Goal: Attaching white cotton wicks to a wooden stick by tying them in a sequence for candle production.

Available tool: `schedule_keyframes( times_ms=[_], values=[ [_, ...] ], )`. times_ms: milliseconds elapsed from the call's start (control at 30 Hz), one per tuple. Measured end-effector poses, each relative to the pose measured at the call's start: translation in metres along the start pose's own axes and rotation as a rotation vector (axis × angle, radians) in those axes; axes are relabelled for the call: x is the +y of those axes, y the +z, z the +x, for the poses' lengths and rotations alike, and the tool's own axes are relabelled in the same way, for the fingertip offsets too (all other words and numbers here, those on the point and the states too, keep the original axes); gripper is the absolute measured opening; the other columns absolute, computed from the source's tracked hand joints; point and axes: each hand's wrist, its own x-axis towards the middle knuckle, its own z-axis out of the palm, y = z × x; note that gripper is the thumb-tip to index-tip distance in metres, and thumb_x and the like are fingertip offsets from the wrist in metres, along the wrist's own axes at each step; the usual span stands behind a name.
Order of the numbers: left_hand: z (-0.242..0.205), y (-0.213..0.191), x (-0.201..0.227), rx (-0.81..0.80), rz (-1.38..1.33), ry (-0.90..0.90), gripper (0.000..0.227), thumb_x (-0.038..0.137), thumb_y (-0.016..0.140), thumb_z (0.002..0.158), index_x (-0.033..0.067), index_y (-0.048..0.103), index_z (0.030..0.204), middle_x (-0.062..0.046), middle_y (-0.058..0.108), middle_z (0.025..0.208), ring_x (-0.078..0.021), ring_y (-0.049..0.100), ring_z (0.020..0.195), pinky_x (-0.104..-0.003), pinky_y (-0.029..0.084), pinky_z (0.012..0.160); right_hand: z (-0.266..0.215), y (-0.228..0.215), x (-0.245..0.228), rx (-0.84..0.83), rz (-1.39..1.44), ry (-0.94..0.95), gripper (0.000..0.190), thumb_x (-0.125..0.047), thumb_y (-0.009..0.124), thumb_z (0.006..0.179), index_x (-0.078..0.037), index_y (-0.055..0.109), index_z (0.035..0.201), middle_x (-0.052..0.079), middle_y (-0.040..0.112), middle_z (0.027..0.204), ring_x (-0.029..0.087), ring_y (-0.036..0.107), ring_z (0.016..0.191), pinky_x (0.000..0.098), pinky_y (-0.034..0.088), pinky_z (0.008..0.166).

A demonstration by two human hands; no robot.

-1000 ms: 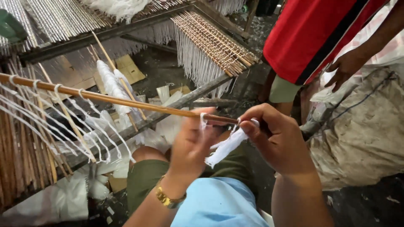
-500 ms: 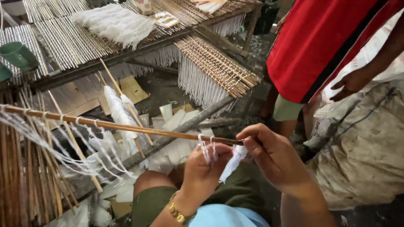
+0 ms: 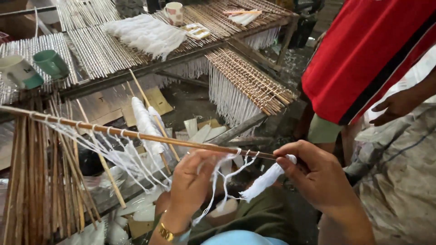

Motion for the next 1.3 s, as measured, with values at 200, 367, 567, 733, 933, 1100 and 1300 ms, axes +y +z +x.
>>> schedule_keyframes(
  times_ms=[200,367,567,733,933,1100,1300],
  values=[
    [-0.003,0.016,0.007,-0.161,-0.245,-0.004,0.028,0.027,0.05,0.105,0.007,0.064,0.118,-0.002,0.071,0.094,-0.003,0.039,0.051,-0.018,0.032,0.042,-0.002,-0.002,-0.004,0.011,0.021,-0.021,0.015,-0.025,0.07,0.093,-0.016,0.079,0.1,-0.004,0.05,0.061,0.007,0.04,0.05,0.0231,0.034,0.049],
    [-0.004,0.017,0.014,-0.173,-0.164,0.102,0.013,0.016,0.07,0.096,0.0094,0.071,0.107,0.0,0.07,0.088,-0.0104,0.064,0.077,-0.025,0.056,0.069,-0.003,-0.004,-0.005,0.021,0.007,-0.043,0.014,-0.024,0.07,0.093,-0.016,0.079,0.101,-0.004,0.05,0.061,0.007,0.038,0.051,0.0231,0.032,0.05],
    [-0.004,0.009,-0.004,-0.039,-0.095,0.127,0.02,0.021,0.058,0.102,0.0183,0.073,0.115,0.0,0.075,0.102,-0.0137,0.066,0.088,-0.026,0.054,0.072,-0.005,-0.005,0.001,0.024,0.021,-0.055,0.015,-0.024,0.069,0.094,-0.015,0.078,0.102,-0.003,0.053,0.064,0.008,0.039,0.052,0.0235,0.033,0.051],
    [-0.004,0.012,-0.013,0.065,-0.327,0.056,0.011,0.008,0.058,0.104,0.0091,0.068,0.111,-0.005,0.08,0.09,0.0008,0.039,0.044,-0.012,0.028,0.037,-0.005,-0.005,0.0,0.02,0.021,-0.02,0.017,-0.027,0.069,0.094,-0.015,0.079,0.102,-0.003,0.053,0.062,0.007,0.039,0.051,0.0241,0.033,0.049],
    [0.0,0.031,-0.008,-0.171,-0.649,-0.04,0.014,0.023,0.059,0.104,0.0119,0.058,0.096,0.005,0.047,0.077,-0.0062,0.036,0.063,-0.019,0.032,0.056,-0.002,0.003,-0.003,0.028,0.05,-0.041,0.015,-0.024,0.069,0.094,-0.015,0.078,0.102,-0.003,0.048,0.059,0.007,0.036,0.049,0.024,0.03,0.048],
    [-0.002,0.058,-0.019,-0.046,-1.238,-0.091,0.023,0.015,0.048,0.107,-0.0002,0.063,0.099,-0.012,0.068,0.095,-0.0292,0.067,0.095,-0.047,0.053,0.096,-0.002,0.008,-0.008,0.029,0.054,-0.053,0.016,-0.025,0.067,0.096,-0.015,0.077,0.102,-0.005,0.046,0.059,0.006,0.034,0.048,0.0233,0.028,0.047],
    [0.0,0.076,0.014,0.124,-1.734,-0.537,0.022,0.031,0.062,0.089,0.0186,0.06,0.071,0.006,0.067,0.1,-0.0146,0.057,0.07,-0.038,0.052,0.077,0.002,0.02,-0.015,0.035,0.004,-0.065,0.017,-0.029,0.066,0.096,-0.017,0.077,0.1,-0.005,0.049,0.058,0.006,0.038,0.05,0.0228,0.031,0.049]
  ],
)
